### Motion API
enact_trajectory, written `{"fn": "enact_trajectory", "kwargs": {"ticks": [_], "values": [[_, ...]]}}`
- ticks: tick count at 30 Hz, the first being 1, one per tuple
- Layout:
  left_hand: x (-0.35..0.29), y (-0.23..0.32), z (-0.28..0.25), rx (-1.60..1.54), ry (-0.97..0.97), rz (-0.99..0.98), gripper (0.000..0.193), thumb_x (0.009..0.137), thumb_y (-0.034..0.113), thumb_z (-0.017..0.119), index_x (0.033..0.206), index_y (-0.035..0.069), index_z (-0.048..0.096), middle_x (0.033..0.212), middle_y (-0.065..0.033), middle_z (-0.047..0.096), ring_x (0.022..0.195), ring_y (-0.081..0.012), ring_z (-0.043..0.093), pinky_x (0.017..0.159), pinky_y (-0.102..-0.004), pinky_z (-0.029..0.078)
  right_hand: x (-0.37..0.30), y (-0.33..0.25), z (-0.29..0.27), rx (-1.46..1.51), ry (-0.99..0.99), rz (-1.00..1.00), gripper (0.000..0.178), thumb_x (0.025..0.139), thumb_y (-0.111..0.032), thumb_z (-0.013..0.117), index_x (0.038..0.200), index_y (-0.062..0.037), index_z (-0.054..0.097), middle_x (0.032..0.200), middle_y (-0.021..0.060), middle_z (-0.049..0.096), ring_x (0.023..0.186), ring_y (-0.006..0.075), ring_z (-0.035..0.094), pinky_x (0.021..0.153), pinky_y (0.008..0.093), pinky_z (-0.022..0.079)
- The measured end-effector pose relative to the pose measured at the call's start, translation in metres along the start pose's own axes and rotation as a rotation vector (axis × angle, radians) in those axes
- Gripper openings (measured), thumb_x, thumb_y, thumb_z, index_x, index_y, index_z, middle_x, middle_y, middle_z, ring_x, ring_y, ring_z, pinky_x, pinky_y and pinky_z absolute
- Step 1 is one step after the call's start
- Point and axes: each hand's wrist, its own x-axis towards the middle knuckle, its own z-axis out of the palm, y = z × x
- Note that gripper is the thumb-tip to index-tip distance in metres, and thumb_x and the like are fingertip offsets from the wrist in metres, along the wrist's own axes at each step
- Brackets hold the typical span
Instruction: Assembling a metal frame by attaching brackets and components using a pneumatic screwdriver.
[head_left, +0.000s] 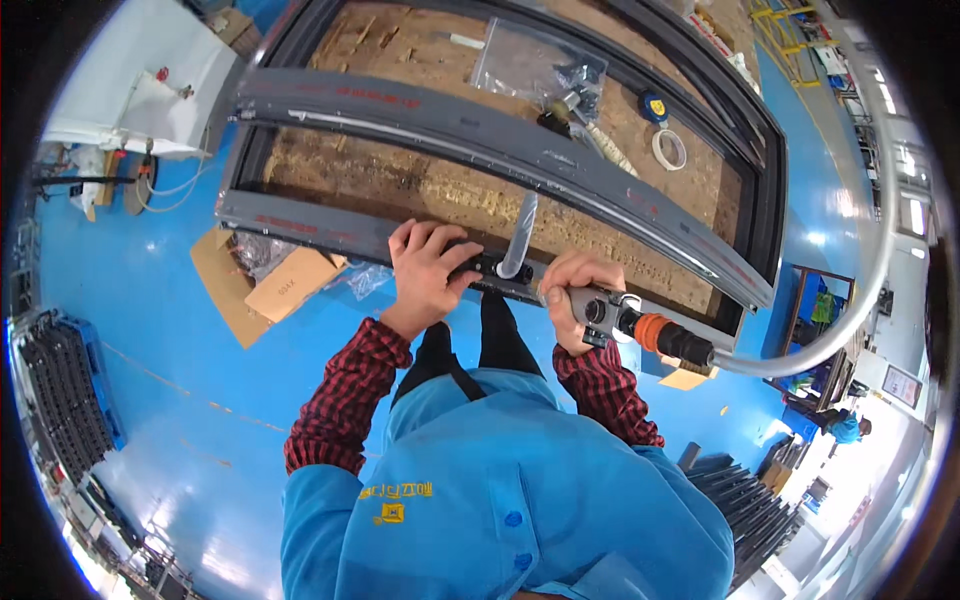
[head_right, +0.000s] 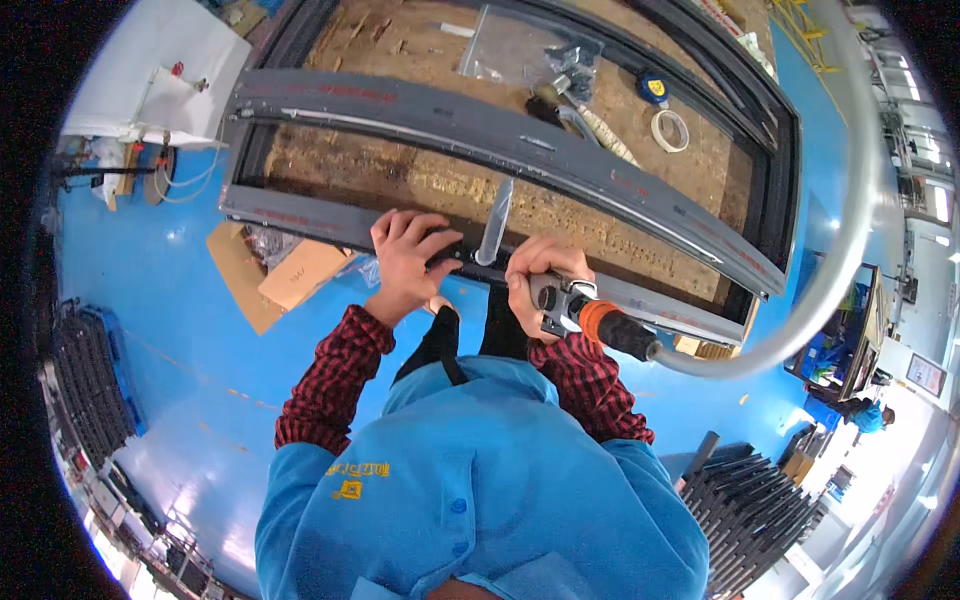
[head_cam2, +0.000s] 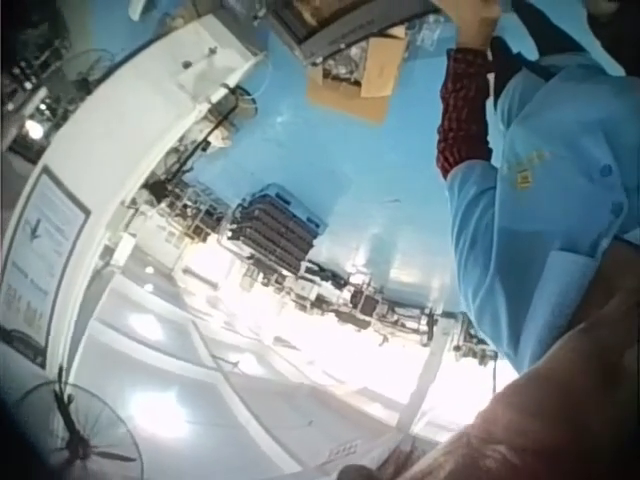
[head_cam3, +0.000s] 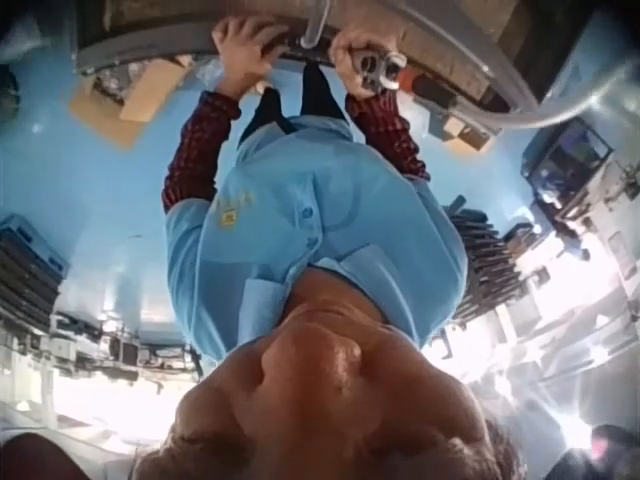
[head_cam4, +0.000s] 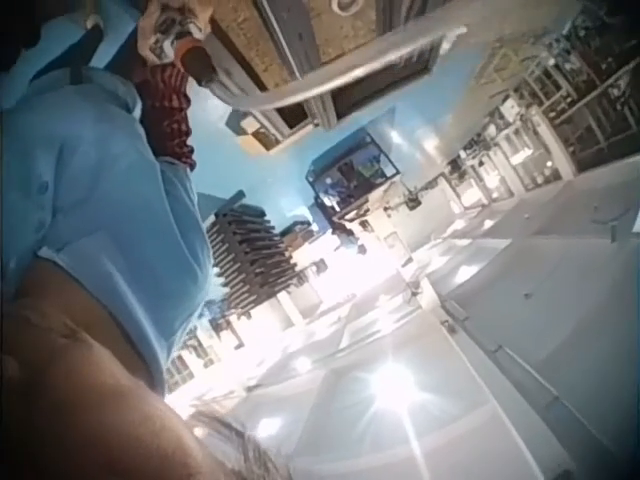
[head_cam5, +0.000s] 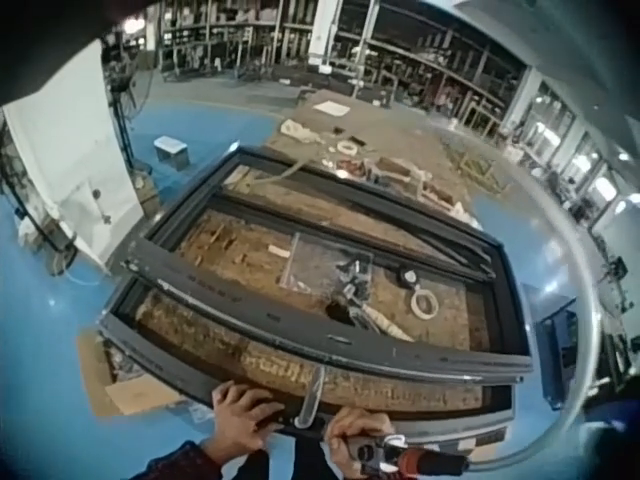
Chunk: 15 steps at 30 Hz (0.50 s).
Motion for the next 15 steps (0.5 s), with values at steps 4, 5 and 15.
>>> {"fn": "enact_trajectory", "kwargs": {"ticks": [4,5,15], "values": [[-0.003,-0.001,0.001,0.003,0.002,0.028,0.038,0.067,0.031,0.076,0.104,0.02,0.072,0.114,0.004,0.064,0.108,-0.0222,0.054,0.106,-0.0465,0.029,-0.003,0.003,-0.004,-0.003,-0.009,-0.024,0.029,0.077,0.003,0.065,0.095,-0.0073,0.045,0.075,0.0092,0.057,0.062,0.0196,0.054,0.053,0.0283,0.047],[-0.003,0.001,-0.001,0.009,-0.016,0.023,0.037,0.068,0.03,0.076,0.104,0.019,0.072,0.114,0.0026,0.064,0.109,-0.0226,0.054,0.105,-0.0456,0.032,-0.005,0.003,-0.005,-0.011,-0.017,-0.01,0.029,0.076,0.004,0.064,0.095,-0.0071,0.045,0.075,0.0092,0.057,0.062,0.0198,0.054,0.054,0.0282,0.047],[0.1,-0.011,-0.054,-0.161,0.237,0.095,0.029,0.072,0.007,0.074,0.1,0.009,0.068,0.102,-0.005,0.067,0.087,-0.0251,0.059,0.081,-0.0369,0.048,-0.005,0.0,-0.003,-0.024,0.002,-0.014,0.031,0.075,0.007,0.063,0.097,-0.0063,0.047,0.076,0.0093,0.058,0.064,0.0202,0.055,0.057,0.0291,0.047]]}}
